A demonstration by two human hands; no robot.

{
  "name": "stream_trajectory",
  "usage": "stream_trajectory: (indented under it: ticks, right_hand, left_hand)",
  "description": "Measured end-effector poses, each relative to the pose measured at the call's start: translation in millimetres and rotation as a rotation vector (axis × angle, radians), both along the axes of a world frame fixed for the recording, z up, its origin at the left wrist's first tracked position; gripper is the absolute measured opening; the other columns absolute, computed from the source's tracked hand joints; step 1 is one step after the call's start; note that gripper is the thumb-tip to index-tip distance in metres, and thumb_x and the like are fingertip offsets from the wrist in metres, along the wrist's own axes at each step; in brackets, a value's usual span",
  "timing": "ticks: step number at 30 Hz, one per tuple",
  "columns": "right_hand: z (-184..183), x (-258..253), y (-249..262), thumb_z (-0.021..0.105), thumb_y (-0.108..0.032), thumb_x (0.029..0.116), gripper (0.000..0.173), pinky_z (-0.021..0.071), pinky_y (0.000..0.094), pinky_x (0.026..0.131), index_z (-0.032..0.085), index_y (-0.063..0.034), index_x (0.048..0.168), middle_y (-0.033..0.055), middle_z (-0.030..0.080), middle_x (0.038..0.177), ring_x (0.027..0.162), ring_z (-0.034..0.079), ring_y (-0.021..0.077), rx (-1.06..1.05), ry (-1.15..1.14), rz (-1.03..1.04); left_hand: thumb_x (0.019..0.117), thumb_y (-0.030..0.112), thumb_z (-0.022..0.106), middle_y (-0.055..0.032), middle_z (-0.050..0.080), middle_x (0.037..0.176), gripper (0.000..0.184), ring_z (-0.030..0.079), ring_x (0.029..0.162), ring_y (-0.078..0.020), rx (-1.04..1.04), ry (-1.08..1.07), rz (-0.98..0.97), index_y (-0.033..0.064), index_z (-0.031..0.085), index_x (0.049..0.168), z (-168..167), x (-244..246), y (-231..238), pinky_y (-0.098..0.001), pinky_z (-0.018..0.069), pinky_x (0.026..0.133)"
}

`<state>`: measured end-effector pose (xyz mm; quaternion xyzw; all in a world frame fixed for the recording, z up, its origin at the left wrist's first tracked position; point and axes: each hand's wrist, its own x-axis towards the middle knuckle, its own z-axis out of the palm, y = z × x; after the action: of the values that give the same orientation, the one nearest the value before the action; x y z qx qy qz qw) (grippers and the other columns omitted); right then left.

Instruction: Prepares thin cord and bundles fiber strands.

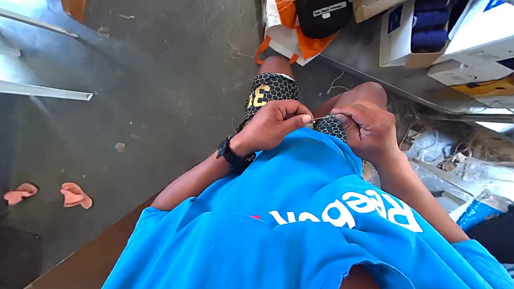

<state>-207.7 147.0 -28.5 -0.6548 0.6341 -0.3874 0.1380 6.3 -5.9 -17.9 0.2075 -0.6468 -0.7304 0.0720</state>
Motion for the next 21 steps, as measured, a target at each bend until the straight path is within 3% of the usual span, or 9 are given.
stream_trajectory:
  ticks: [3, 5, 7, 9, 11, 13, 15, 19, 21]
  right_hand:
    - [-8, 6, -3, 0.056, -0.010, 0.1045, 0.021, 0.0564, 0.0302, 0.074, 0.072, 0.0019, 0.106, 0.0155, 0.069, 0.091, 0.084, 0.067, 0.0206, -0.042, 0.050, -0.037]
    - [-14, 12, -5, 0.053, -0.011, 0.1050, 0.022, 0.0567, 0.0346, 0.071, 0.072, 0.0016, 0.106, 0.0158, 0.069, 0.091, 0.082, 0.068, 0.0231, -0.025, 0.052, -0.045]
    - [-16, 23, -8, 0.051, -0.010, 0.1035, 0.023, 0.0570, 0.0403, 0.065, 0.071, 0.0012, 0.102, 0.0154, 0.069, 0.088, 0.079, 0.069, 0.0263, 0.001, 0.053, -0.004]
    - [-16, 35, -8, 0.052, -0.010, 0.1020, 0.021, 0.0572, 0.0402, 0.062, 0.069, -0.0003, 0.093, 0.0137, 0.070, 0.083, 0.075, 0.070, 0.0256, -0.013, 0.071, 0.028]
    - [-15, 40, -8, 0.053, -0.012, 0.1016, 0.022, 0.0520, 0.0388, 0.053, 0.067, -0.0023, 0.088, 0.0107, 0.064, 0.076, 0.066, 0.065, 0.0243, -0.015, 0.116, 0.019]
    - [-11, 41, -5, 0.053, -0.014, 0.1012, 0.022, 0.0510, 0.0399, 0.051, 0.066, -0.0043, 0.087, 0.0092, 0.062, 0.075, 0.066, 0.064, 0.0246, 0.023, 0.169, -0.012]
    - [-8, 42, -2, 0.054, -0.014, 0.0982, 0.019, 0.0535, 0.0406, 0.054, 0.068, -0.0071, 0.088, 0.0081, 0.062, 0.080, 0.070, 0.065, 0.0243, 0.053, 0.213, -0.044]
    - [-2, 38, 3, 0.055, -0.011, 0.1004, 0.016, 0.0574, 0.0418, 0.062, 0.071, -0.0085, 0.100, 0.0097, 0.067, 0.090, 0.079, 0.068, 0.0260, 0.091, 0.243, -0.071]
    - [1, 36, 6, 0.054, -0.007, 0.1006, 0.016, 0.0578, 0.0440, 0.065, 0.069, -0.0058, 0.105, 0.0120, 0.068, 0.093, 0.081, 0.069, 0.0290, 0.103, 0.227, -0.065]
  left_hand:
    - [0.1059, 0.011, 0.049, 0.0077, 0.049, 0.063, 0.018, 0.038, 0.047, 0.0003, 0.507, 0.054, 0.071, 0.0088, 0.064, 0.098, -3, 0, 6, -0.0153, 0.0310, 0.043]
    - [0.1080, 0.012, 0.045, 0.0053, 0.056, 0.073, 0.019, 0.039, 0.048, 0.0003, 0.758, 0.145, 0.149, 0.0107, 0.063, 0.104, -7, -2, 9, -0.0144, 0.0310, 0.042]
    - [0.1085, 0.010, 0.045, -0.0023, 0.066, 0.087, 0.021, 0.041, 0.048, -0.0003, 0.824, 0.186, 0.251, 0.0068, 0.064, 0.116, -9, -9, 12, -0.0143, 0.0328, 0.042]
    - [0.1066, 0.006, 0.048, -0.0071, 0.073, 0.096, 0.024, 0.043, 0.049, 0.0004, 0.677, 0.136, 0.324, 0.0020, 0.067, 0.120, -10, -16, 18, -0.0147, 0.0339, 0.043]
    - [0.1045, 0.005, 0.054, -0.0060, 0.075, 0.100, 0.024, 0.051, 0.057, -0.0007, 0.332, 0.039, 0.320, 0.0008, 0.070, 0.121, -9, -19, 22, -0.0167, 0.0403, 0.050]
    - [0.1032, 0.009, 0.060, -0.0038, 0.076, 0.105, 0.023, 0.070, 0.082, -0.0055, -0.066, -0.038, 0.233, 0.0049, 0.072, 0.122, -3, -15, 25, -0.0232, 0.0579, 0.072]
    - [0.1025, 0.013, 0.063, -0.0025, 0.076, 0.109, 0.022, 0.073, 0.093, -0.0107, -0.250, -0.060, 0.175, 0.0096, 0.073, 0.122, -7, -17, 24, -0.0318, 0.0623, 0.083]
    - [0.0992, 0.010, 0.065, -0.0017, 0.076, 0.098, 0.017, 0.066, 0.072, -0.0061, -0.182, -0.069, 0.191, 0.0039, 0.075, 0.112, -21, -33, 21, -0.0237, 0.0561, 0.064]
    - [0.0981, 0.007, 0.065, -0.0009, 0.075, 0.094, 0.016, 0.066, 0.071, -0.0035, -0.202, -0.071, 0.167, 0.0006, 0.074, 0.109, -20, -38, 23, -0.0208, 0.0563, 0.063]
